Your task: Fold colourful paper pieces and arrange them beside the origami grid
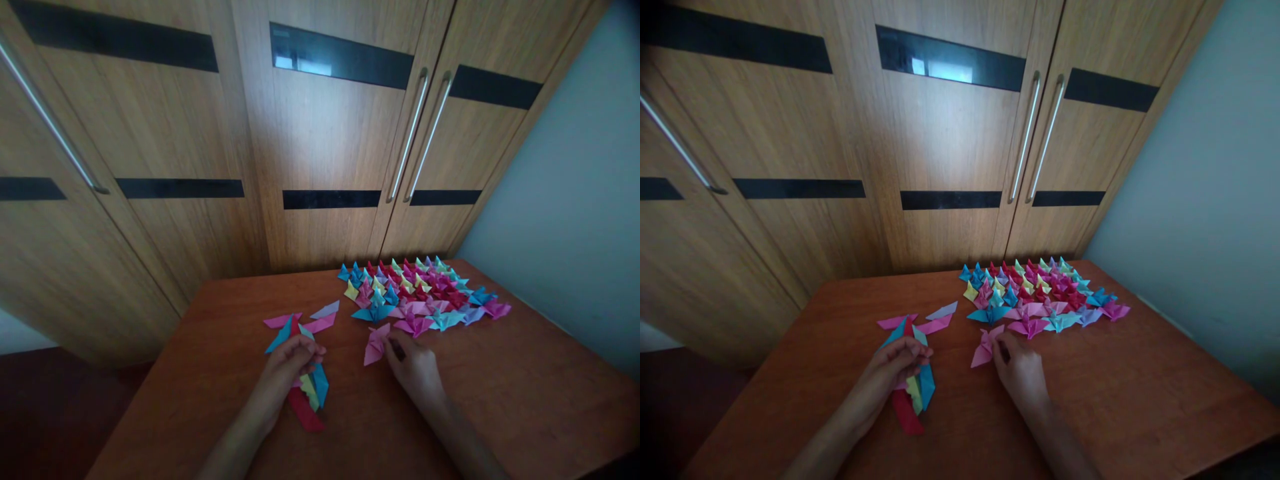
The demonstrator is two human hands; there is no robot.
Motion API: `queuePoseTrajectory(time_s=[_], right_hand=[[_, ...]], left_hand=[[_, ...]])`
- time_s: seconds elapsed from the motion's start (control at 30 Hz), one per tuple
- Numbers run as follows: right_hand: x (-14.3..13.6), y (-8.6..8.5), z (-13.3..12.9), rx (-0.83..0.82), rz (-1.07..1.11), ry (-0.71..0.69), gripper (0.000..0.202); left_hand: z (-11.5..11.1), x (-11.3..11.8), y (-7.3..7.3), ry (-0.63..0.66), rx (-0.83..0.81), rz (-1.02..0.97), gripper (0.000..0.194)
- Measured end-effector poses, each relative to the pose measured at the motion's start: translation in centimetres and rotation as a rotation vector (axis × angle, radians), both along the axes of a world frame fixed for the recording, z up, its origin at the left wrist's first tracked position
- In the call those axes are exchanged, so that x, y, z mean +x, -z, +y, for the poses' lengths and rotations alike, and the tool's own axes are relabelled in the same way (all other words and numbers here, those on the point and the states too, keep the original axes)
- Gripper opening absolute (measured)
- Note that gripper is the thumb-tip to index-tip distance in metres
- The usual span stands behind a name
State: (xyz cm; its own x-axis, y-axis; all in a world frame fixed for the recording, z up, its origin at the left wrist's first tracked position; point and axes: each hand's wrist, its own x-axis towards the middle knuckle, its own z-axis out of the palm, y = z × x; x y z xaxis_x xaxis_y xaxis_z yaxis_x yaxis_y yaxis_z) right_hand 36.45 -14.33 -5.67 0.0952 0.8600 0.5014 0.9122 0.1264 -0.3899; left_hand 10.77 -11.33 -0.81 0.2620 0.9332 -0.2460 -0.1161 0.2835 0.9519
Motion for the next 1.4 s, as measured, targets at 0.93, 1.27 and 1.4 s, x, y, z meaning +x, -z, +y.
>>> queuePoseTrajectory(time_s=[0.93,1.27,1.4], right_hand=[[-1.7,-2.0,0.5,-0.279,-0.291,0.280,0.023],[-1.5,-2.2,0.1,-0.238,-0.244,0.280,0.028],[-0.2,-3.7,0.5,-0.197,-0.159,0.275,0.036]], left_hand=[[0.5,-0.1,0.6,0.057,0.012,0.056,0.025],[0.1,-0.2,0.0,0.069,0.021,0.050,0.022],[0.1,-0.2,-0.1,0.076,0.034,0.052,0.020]])
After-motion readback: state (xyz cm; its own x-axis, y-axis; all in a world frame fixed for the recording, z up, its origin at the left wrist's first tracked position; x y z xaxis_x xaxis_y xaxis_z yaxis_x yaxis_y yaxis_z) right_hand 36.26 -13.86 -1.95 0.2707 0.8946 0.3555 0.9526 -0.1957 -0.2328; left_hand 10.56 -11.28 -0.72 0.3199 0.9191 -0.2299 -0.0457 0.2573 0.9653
